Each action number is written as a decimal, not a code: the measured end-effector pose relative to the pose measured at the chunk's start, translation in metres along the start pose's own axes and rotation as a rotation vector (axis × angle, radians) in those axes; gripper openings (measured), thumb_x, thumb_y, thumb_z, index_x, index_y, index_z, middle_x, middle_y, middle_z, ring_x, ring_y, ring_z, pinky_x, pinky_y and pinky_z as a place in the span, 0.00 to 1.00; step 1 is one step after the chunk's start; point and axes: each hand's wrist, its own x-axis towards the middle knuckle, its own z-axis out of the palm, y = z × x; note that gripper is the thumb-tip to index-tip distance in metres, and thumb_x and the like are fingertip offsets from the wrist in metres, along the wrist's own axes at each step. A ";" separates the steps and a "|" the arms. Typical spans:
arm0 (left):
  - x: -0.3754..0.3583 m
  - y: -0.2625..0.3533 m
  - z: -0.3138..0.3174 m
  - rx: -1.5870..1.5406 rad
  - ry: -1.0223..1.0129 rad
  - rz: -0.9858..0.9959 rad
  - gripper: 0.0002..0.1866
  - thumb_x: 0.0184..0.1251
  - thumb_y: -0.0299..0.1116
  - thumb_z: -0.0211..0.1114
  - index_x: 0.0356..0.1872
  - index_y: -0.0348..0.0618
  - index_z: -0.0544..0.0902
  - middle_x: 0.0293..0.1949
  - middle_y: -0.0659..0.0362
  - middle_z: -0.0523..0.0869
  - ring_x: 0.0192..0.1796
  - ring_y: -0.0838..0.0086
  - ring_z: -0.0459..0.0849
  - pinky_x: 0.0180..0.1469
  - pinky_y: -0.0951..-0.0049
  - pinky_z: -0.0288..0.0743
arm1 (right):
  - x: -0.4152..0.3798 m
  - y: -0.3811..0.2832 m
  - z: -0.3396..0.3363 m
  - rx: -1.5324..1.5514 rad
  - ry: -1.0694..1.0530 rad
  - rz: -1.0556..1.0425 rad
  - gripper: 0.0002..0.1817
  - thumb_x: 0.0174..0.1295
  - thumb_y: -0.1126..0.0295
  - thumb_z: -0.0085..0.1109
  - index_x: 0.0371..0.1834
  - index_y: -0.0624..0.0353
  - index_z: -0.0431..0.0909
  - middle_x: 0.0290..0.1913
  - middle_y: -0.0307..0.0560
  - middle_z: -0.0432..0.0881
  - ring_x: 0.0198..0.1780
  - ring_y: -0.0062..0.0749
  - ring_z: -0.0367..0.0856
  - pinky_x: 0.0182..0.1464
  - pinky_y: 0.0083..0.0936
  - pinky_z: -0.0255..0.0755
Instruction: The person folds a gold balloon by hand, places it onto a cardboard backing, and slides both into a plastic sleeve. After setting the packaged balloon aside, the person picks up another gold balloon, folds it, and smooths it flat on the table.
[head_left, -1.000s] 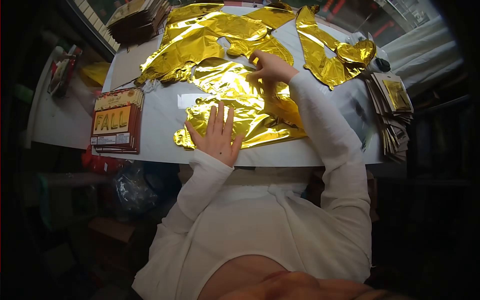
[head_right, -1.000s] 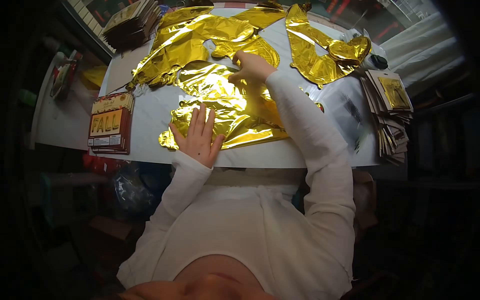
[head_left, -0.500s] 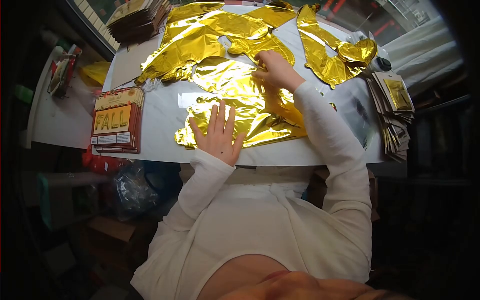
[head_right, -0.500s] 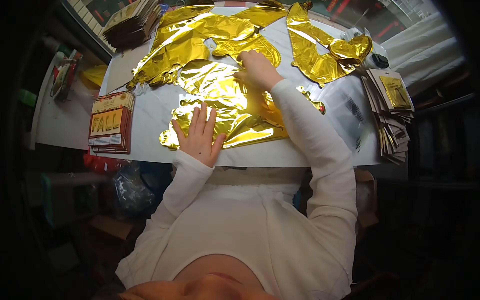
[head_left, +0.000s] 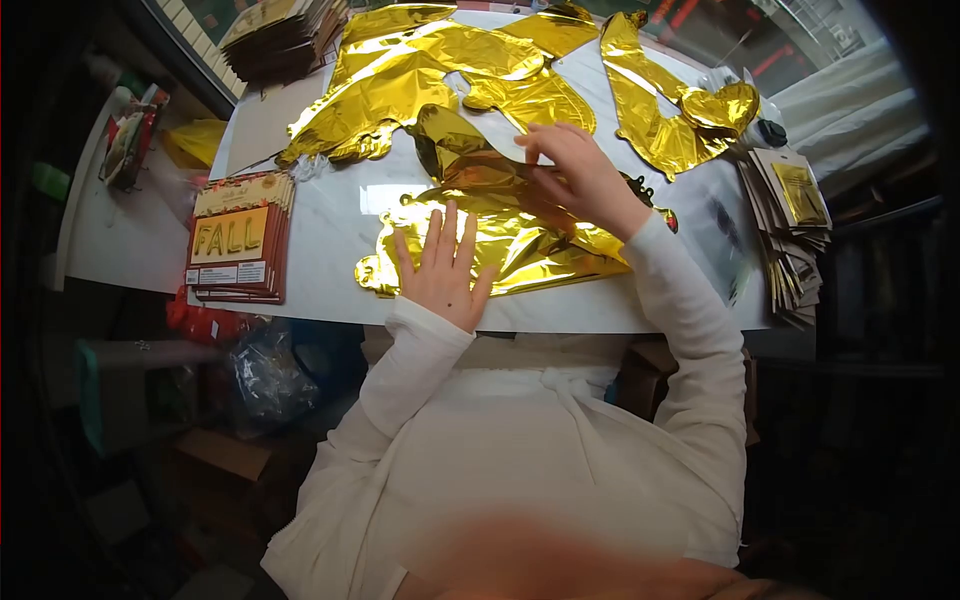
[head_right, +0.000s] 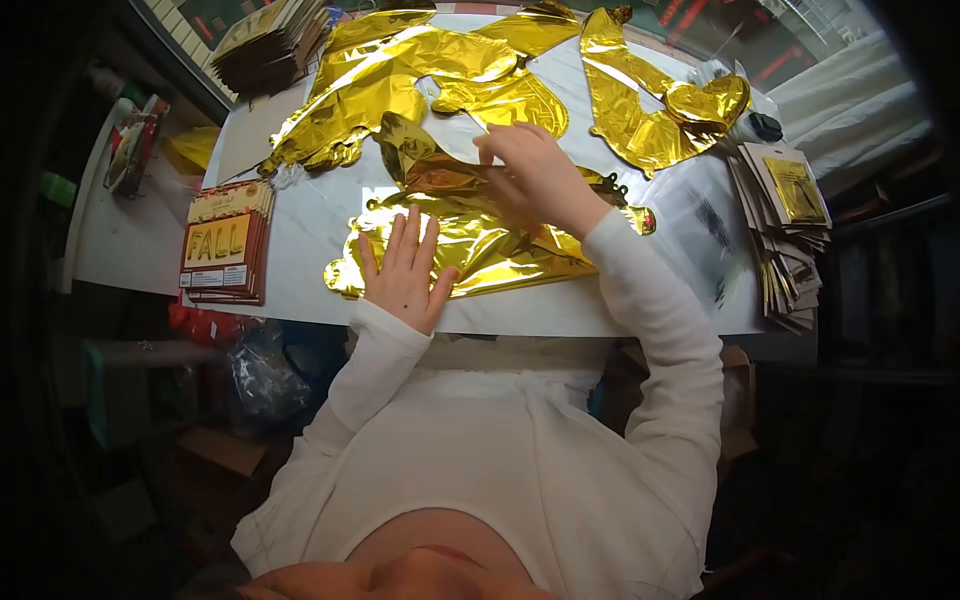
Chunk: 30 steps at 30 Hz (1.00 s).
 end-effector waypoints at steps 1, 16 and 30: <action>0.000 0.001 -0.001 -0.002 0.000 0.001 0.37 0.76 0.53 0.60 0.80 0.45 0.66 0.83 0.49 0.62 0.85 0.57 0.57 0.82 0.32 0.34 | -0.008 -0.007 -0.004 -0.005 0.073 -0.076 0.14 0.66 0.73 0.67 0.53 0.55 0.78 0.46 0.41 0.88 0.58 0.45 0.86 0.61 0.40 0.75; 0.002 0.003 -0.012 -0.081 -0.129 -0.054 0.26 0.76 0.54 0.60 0.51 0.41 0.91 0.49 0.49 0.92 0.52 0.54 0.88 0.75 0.35 0.57 | -0.063 -0.016 0.000 -0.090 -0.116 -0.050 0.20 0.59 0.76 0.70 0.56 0.55 0.83 0.51 0.47 0.84 0.54 0.47 0.83 0.55 0.40 0.78; -0.005 -0.003 -0.014 -0.364 0.530 0.020 0.08 0.63 0.36 0.72 0.35 0.42 0.88 0.35 0.54 0.85 0.43 0.51 0.82 0.52 0.53 0.72 | -0.087 -0.032 0.013 0.007 -0.086 -0.059 0.23 0.67 0.69 0.68 0.65 0.58 0.80 0.70 0.52 0.79 0.73 0.51 0.76 0.71 0.43 0.72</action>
